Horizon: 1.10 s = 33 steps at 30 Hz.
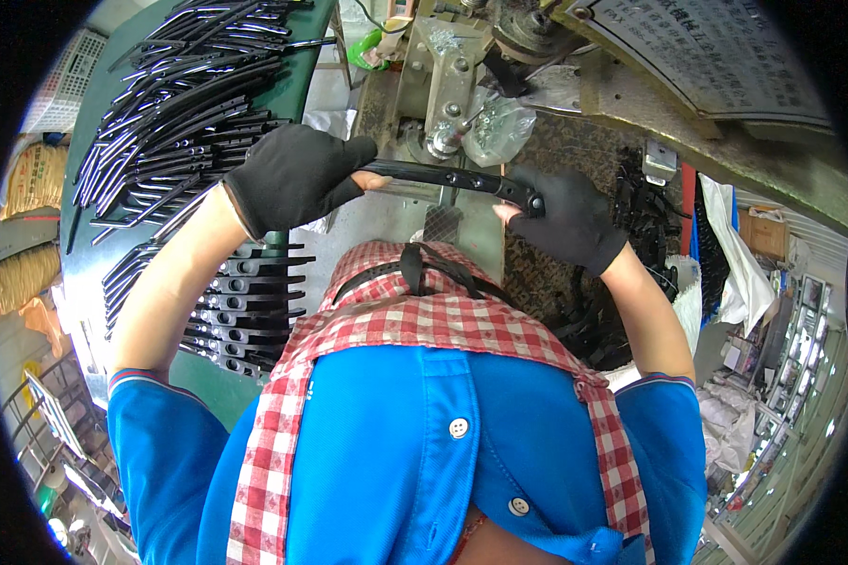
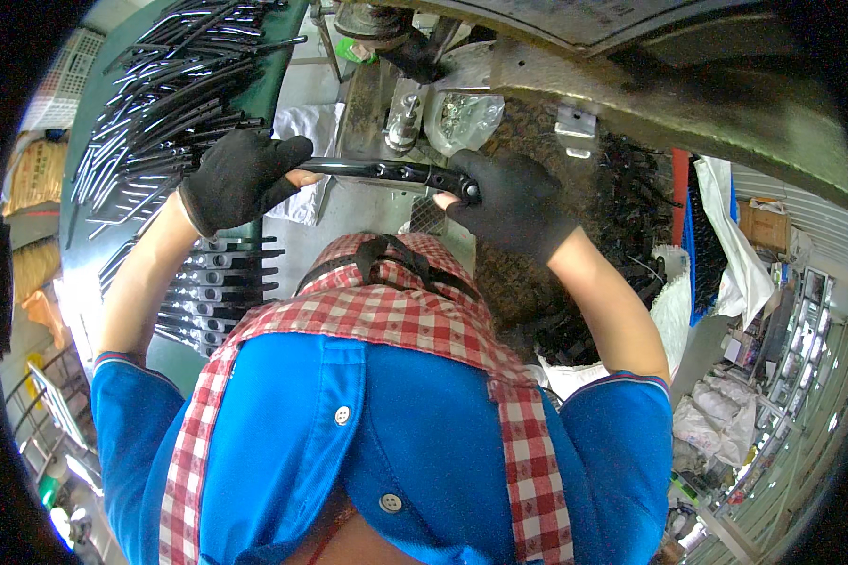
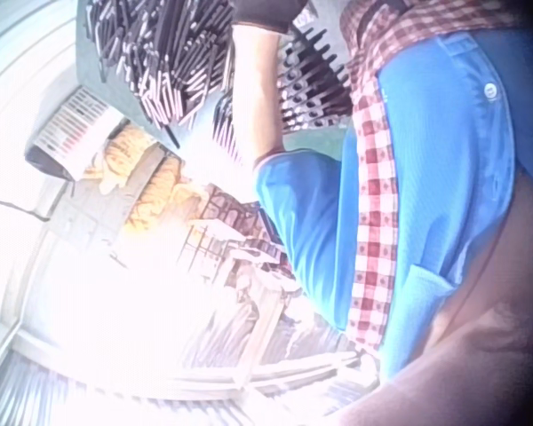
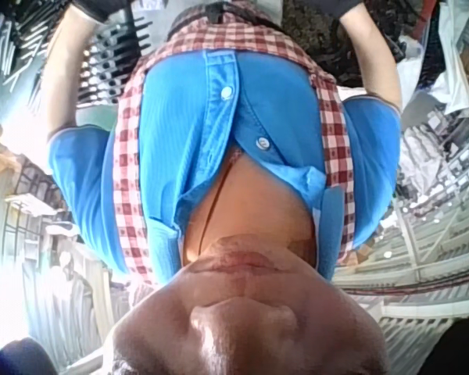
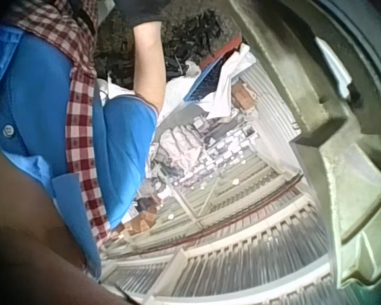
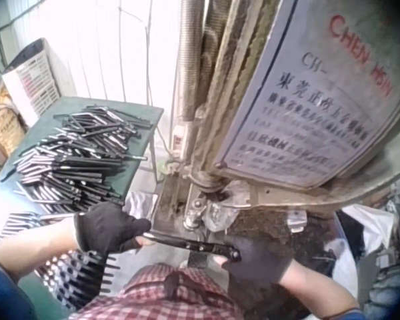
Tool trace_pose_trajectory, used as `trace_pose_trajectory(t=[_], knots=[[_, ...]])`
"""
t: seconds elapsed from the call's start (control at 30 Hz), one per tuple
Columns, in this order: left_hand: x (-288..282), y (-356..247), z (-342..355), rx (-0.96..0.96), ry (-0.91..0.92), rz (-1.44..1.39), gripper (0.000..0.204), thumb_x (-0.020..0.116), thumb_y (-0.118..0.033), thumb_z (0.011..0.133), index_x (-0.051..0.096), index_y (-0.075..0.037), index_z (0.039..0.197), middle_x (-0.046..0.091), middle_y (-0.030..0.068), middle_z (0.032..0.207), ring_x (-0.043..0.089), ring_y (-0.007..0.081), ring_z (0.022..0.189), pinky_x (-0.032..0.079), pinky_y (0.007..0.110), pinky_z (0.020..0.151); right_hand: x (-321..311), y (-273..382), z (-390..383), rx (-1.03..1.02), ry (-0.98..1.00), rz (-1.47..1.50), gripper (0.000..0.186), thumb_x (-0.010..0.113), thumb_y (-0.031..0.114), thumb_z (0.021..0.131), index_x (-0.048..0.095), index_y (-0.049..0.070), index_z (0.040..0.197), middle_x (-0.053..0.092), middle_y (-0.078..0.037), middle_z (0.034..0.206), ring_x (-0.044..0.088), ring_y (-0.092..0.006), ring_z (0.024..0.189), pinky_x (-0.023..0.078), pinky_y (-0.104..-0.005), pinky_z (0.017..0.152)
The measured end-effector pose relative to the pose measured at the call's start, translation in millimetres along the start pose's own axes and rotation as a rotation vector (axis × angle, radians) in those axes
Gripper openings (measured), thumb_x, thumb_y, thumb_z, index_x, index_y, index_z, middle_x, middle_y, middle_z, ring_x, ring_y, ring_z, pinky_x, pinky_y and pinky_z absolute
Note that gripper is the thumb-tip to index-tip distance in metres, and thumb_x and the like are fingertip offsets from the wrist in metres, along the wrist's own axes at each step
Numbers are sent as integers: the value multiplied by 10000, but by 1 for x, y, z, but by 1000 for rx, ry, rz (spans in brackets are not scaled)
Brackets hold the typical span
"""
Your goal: The person repeatedly picks up black metal rods from a tray, places them into a bending machine, and bends them using a lever. The bent rods are then placed into a collection bag. The process is repeated continuously throughout the clip.
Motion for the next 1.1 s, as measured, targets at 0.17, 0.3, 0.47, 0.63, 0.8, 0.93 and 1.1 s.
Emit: trace_pose_trajectory(t=[0.17,0.3,0.47,0.63,0.8,0.93,1.1], knots=[[-8,-15,6,-42,72,-38,363,559,-410,879,581,-57,796,533,171,550,569,376,551,426,449,503,1,14,4,-25,14,-40,333,683,281,752,623,64,997,613,-173,719,625,-351,705,488,-427,629],[-11,-25,10,-19,48,36,367,545,-410,890,585,-61,785,542,168,549,574,374,548,434,446,505,12,1,5,-107,65,24,320,699,243,733,629,65,989,618,-161,728,624,-356,723,488,-436,639],[4,-25,8,-29,52,-23,363,528,-402,901,589,-59,800,547,162,554,580,369,555,439,444,506,3,16,14,-23,140,-109,334,690,213,724,621,75,1021,624,-160,765,626,-353,741,493,-437,651],[6,-16,15,-38,9,63,357,515,-398,909,587,-59,819,557,158,578,585,368,566,439,437,497,0,13,20,-47,-9,-208,345,685,204,715,619,81,1031,629,-167,783,626,-350,736,498,-434,652],[-6,1,34,-64,-140,130,337,538,-403,897,575,-71,857,556,162,589,586,364,564,441,435,489,-21,2,35,69,-130,-120,402,671,370,777,613,63,1029,629,-147,781,607,-315,732,470,-402,672],[-16,20,43,-18,-228,114,340,539,-393,904,577,-58,858,527,172,553,568,373,539,427,427,477,-38,-1,38,136,-190,-29,462,622,494,818,641,74,1010,638,-123,823,602,-286,757,454,-376,718],[-15,27,48,-13,-156,119,350,500,-395,923,580,-59,869,532,174,577,566,379,562,420,432,499,-32,-3,38,191,-160,-14,475,605,528,815,661,97,1007,652,-113,863,616,-275,800,461,-369,744]])
Point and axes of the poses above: each hand's wrist, its own z-axis towards the middle knuckle, its own x-axis out of the palm, y = z × x, the point moved 1 cm from there along z, towards the middle knuckle
